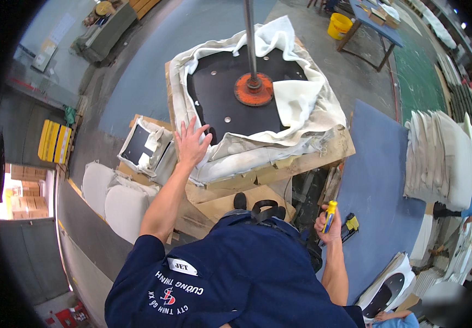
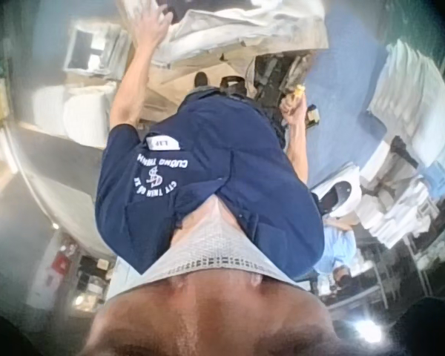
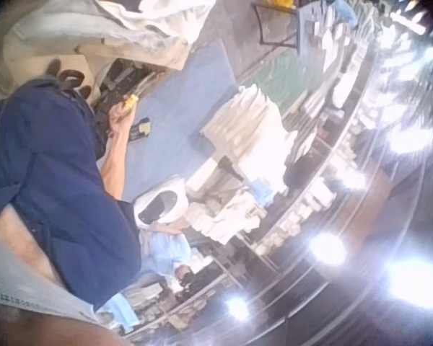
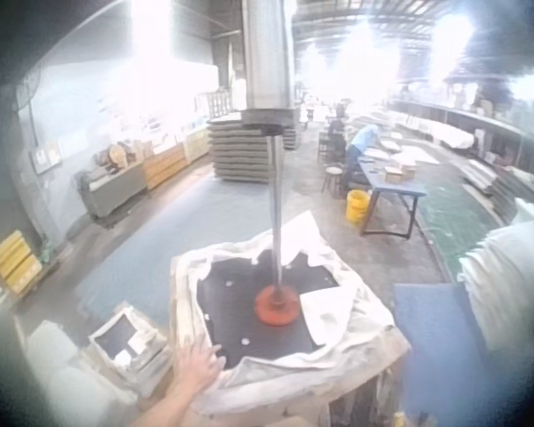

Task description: The person stretches and staples white fabric onto a black cushion base using a staple gun. They repeatedly pull the fabric taut and secure it around the edges of the cushion.

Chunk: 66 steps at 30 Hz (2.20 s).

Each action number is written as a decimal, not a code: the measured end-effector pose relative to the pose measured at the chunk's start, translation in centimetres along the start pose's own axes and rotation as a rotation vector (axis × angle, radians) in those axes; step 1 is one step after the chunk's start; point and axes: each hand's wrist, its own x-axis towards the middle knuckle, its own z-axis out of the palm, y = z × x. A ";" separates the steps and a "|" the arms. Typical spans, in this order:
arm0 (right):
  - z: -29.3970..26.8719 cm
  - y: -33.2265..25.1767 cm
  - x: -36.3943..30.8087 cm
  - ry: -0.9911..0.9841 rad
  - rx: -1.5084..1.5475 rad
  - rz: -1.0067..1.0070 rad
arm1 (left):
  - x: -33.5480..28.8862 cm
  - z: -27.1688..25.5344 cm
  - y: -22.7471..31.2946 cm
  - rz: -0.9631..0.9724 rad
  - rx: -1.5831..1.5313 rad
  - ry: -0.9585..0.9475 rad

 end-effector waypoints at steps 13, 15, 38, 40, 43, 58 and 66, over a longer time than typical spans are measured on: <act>-2.2 3.8 -3.7 0.340 -0.677 -0.417 | 0.8 3.8 13.7 0.501 -0.034 -0.196; -1.7 3.6 -4.6 0.340 -0.748 -0.397 | 1.3 4.4 16.2 0.465 0.035 -0.297; 0.2 0.4 1.5 0.227 -0.861 -0.160 | -2.4 3.6 15.5 0.393 0.063 -0.216; 3.1 1.2 3.8 0.113 -0.821 -0.180 | -3.9 3.0 15.2 0.363 -0.013 -0.211; 7.1 3.8 8.7 0.020 -0.989 -0.346 | -4.1 2.0 15.1 0.380 -0.209 -0.098; 30.2 3.6 9.3 -0.267 -1.747 -1.083 | -1.0 0.2 5.0 0.104 0.042 -0.117; 34.7 5.0 19.1 -0.369 -2.049 -0.456 | 0.2 1.0 4.2 0.252 -0.146 -0.012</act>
